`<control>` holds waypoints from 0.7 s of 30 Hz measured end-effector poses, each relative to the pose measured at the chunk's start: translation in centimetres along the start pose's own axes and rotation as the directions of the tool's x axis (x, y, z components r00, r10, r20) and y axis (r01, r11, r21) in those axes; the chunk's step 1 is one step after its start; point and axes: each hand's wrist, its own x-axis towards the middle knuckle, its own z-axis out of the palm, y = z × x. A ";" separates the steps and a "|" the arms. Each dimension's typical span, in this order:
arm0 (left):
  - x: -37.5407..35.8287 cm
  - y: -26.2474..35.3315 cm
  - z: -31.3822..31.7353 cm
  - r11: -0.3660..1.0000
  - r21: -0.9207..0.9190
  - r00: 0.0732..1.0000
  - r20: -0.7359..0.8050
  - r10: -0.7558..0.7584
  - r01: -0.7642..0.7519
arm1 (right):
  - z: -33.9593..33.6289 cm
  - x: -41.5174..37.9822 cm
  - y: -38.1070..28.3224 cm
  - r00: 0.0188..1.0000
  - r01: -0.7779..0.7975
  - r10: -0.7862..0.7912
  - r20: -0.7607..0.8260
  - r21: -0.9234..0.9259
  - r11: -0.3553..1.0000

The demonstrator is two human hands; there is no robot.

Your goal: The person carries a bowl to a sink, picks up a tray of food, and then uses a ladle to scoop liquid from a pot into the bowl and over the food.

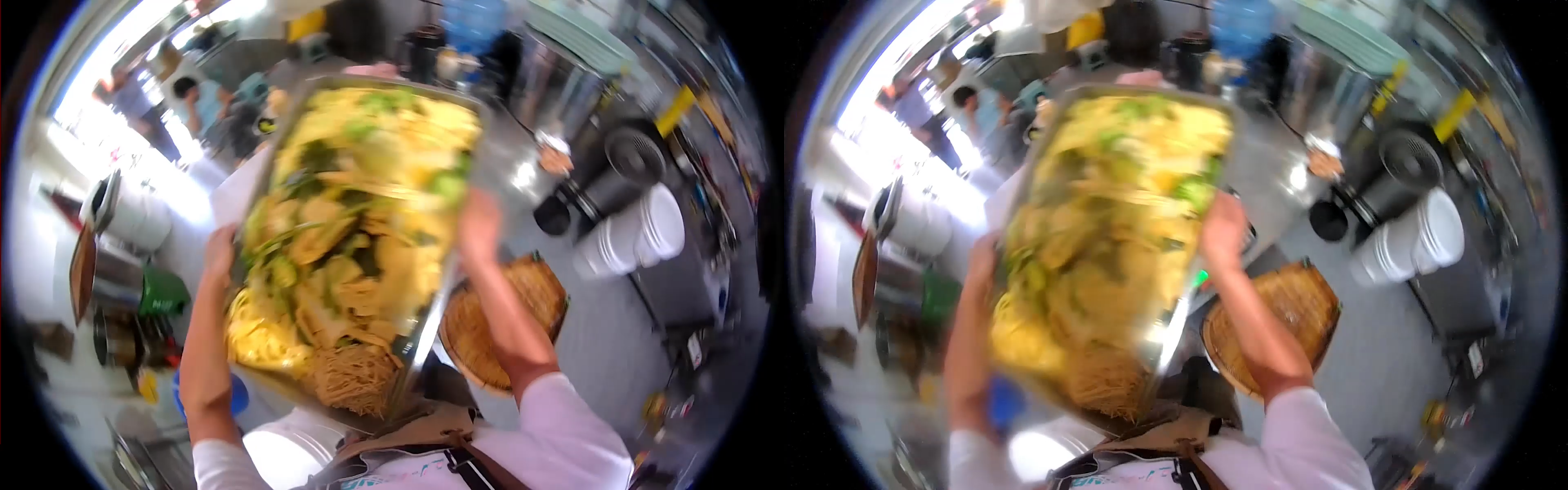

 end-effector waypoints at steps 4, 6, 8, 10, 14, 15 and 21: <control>-6.4 -3.3 -6.8 0.989 0.143 0.982 -0.182 0.051 -0.025 | 3.7 -0.9 -7.2 0.987 -0.147 0.149 0.059 0.701 0.698; -9.8 -7.0 -9.4 0.952 -0.295 0.954 -0.252 -0.164 0.085 | 7.8 -2.2 -10.5 0.914 -0.400 0.165 0.371 0.892 0.211; -13.5 -10.1 -12.0 0.948 -0.309 0.927 -0.326 -0.188 0.083 | 8.5 -4.1 -13.8 0.999 -0.017 -0.022 0.036 0.811 0.585; -15.7 -14.8 -15.0 0.964 -0.169 0.885 -0.390 -0.255 0.204 | 11.7 -5.7 -16.8 0.975 -0.203 0.046 0.216 0.792 0.576; -21.3 -18.6 -15.4 0.935 -0.331 0.815 -0.503 -0.289 0.128 | 13.4 -8.1 -21.4 0.899 -0.380 0.017 0.438 0.758 0.530; -21.6 -19.3 -15.9 0.772 -0.568 0.696 -0.431 -0.573 0.284 | 14.1 -8.5 -22.2 0.880 -0.388 -0.002 0.474 0.724 0.570; -24.7 -18.7 -13.5 0.797 -0.549 0.634 -0.528 -0.565 0.252 | 21.9 -10.7 -22.3 0.843 -0.333 -0.020 0.537 0.551 0.765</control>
